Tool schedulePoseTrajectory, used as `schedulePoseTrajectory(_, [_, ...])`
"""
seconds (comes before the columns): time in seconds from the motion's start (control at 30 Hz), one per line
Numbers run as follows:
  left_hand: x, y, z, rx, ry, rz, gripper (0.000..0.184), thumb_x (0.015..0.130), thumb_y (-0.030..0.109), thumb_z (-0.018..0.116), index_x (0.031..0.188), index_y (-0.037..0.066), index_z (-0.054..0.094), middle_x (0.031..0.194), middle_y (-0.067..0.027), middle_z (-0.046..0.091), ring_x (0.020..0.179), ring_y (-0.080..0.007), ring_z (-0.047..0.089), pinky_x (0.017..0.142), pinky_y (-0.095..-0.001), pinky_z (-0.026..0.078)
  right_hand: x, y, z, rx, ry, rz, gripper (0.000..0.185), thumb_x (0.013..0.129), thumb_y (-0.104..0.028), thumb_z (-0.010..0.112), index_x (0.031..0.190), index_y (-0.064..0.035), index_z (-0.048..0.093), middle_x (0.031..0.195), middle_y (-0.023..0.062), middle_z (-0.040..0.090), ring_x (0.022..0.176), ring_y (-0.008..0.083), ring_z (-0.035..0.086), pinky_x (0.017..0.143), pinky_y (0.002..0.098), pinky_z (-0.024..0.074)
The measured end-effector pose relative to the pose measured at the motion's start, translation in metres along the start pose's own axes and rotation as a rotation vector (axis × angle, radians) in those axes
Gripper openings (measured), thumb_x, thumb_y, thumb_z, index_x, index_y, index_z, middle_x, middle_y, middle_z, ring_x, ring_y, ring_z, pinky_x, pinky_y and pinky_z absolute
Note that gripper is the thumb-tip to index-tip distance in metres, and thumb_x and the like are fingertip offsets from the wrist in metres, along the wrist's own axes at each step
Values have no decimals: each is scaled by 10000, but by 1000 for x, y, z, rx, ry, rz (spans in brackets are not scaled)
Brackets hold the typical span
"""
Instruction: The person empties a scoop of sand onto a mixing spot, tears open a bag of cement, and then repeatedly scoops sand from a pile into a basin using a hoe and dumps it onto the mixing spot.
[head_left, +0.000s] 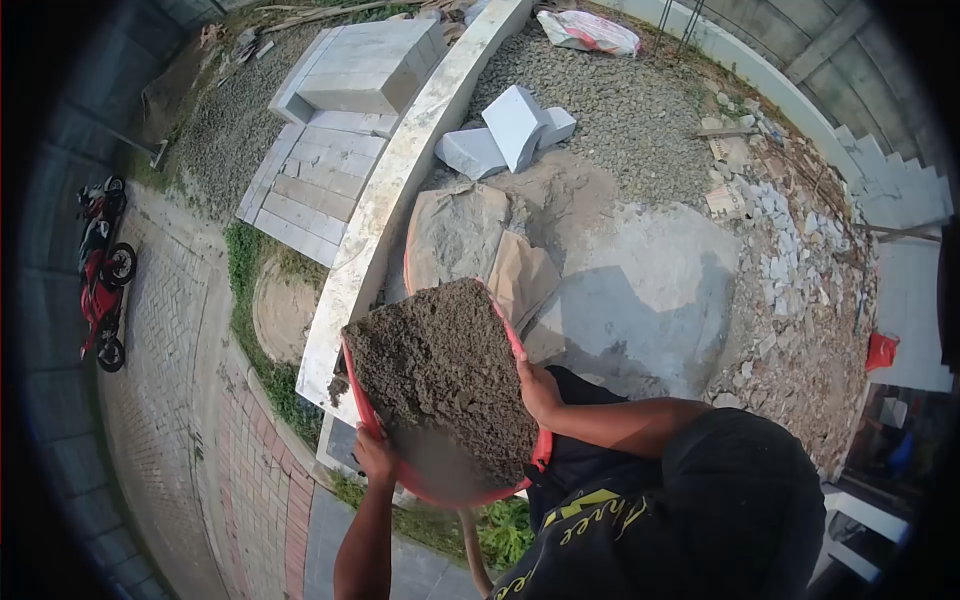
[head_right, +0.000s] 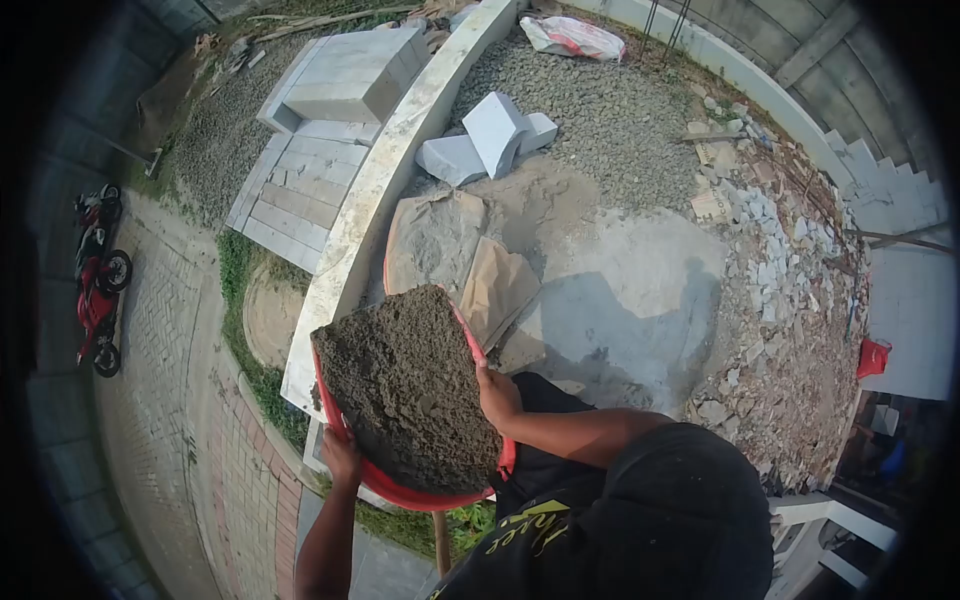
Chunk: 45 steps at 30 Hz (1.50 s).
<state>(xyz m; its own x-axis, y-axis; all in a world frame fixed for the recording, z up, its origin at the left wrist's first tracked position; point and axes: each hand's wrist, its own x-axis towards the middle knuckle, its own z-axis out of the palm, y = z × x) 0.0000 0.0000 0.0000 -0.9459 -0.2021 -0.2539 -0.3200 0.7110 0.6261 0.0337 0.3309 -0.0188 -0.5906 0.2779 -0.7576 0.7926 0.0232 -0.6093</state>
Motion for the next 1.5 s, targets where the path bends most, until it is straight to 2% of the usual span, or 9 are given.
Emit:
schedulePoseTrajectory(0.1, [-42, 100, 58, 344, 214, 482, 452, 973, 397, 343, 775, 43, 542, 602, -33, 506, 546, -170, 516, 526, -329, 413, -32, 46, -91, 39, 115, 52, 771, 945, -632, 172, 1053, -23, 632, 1041, 247, 627, 1033, 438, 552, 870, 482, 420])
schedulePoseTrajectory(0.23, [-72, 180, 133, 52, -253, 180, 581, 970, 455, 309, 679, 3, 530, 538, -116, 510, 508, -279, 531, 549, -412, 432, -64, 98, -178, 123, 329, 150, 752, 960, -598, 169, 933, 8, 614, 964, 259, 626, 981, 470, 550, 840, 525, 408])
schedulePoseTrajectory(0.43, [-103, 197, 254, 253, -452, 329, 711, 968, 530, 256, 681, -20, 603, 628, -176, 592, 614, -308, 602, 613, -440, 452, -57, 183, -289, 4, 352, 213, 746, 981, -545, 164, 956, 44, 621, 978, 287, 618, 969, 480, 557, 857, 526, 417])
schedulePoseTrajectory(0.5, [-115, 198, 287, 265, -638, 10, 593, 967, 498, 350, 957, -34, 613, 817, -271, 628, 793, -417, 623, 718, -489, 472, -39, 231, -313, -52, 371, 232, 741, 985, -535, 170, 966, 49, 626, 980, 290, 619, 964, 477, 563, 863, 521, 421])
schedulePoseTrajectory(0.7, [-176, 153, 382, 247, -727, -341, 738, 957, 603, 229, 851, 4, 646, 736, -153, 631, 688, -270, 615, 676, -417, 479, 4, 341, -385, -191, 352, 219, 519, 975, -523, 348, 1160, -67, 514, 902, 162, 608, 799, 294, 606, 705, 444, 467])
schedulePoseTrajectory(0.87, [-220, 127, 393, 102, -721, -602, 565, 980, 520, 267, 940, 61, 594, 690, -86, 580, 641, -221, 588, 599, -370, 471, 15, 349, -442, -226, 42, 155, 458, 994, -391, 356, 1150, 11, 512, 1003, 208, 613, 976, 316, 612, 757, 460, 478])
schedulePoseTrajectory(1.0, [-222, 33, 430, -8, -733, -488, 400, 928, 226, 491, 1251, 3, 408, 855, -185, 651, 715, -294, 663, 578, -412, 524, 36, 336, -464, 27, -7, 472, 553, 988, -473, 351, 993, 30, 582, 787, 156, 589, 658, 272, 575, 617, 446, 450])
schedulePoseTrajectory(1.1, [-245, 29, 419, 111, -760, -405, 441, 993, 446, 255, 1035, 133, 563, 697, -72, 567, 618, -232, 555, 590, -375, 453, 36, 330, -468, 66, -26, 456, 562, 983, -487, 358, 920, 23, 587, 692, 105, 542, 581, 248, 520, 563, 403, 438])
schedulePoseTrajectory(1.5, [-302, 125, 369, -132, -588, -674, 613, 990, 480, 272, 876, -16, 614, 769, -129, 604, 674, -262, 569, 680, -407, 458, 4, 305, -472, 61, -2, 493, 481, 980, -468, 416, 716, -67, 453, 628, 29, 408, 483, 162, 383, 466, 315, 365])
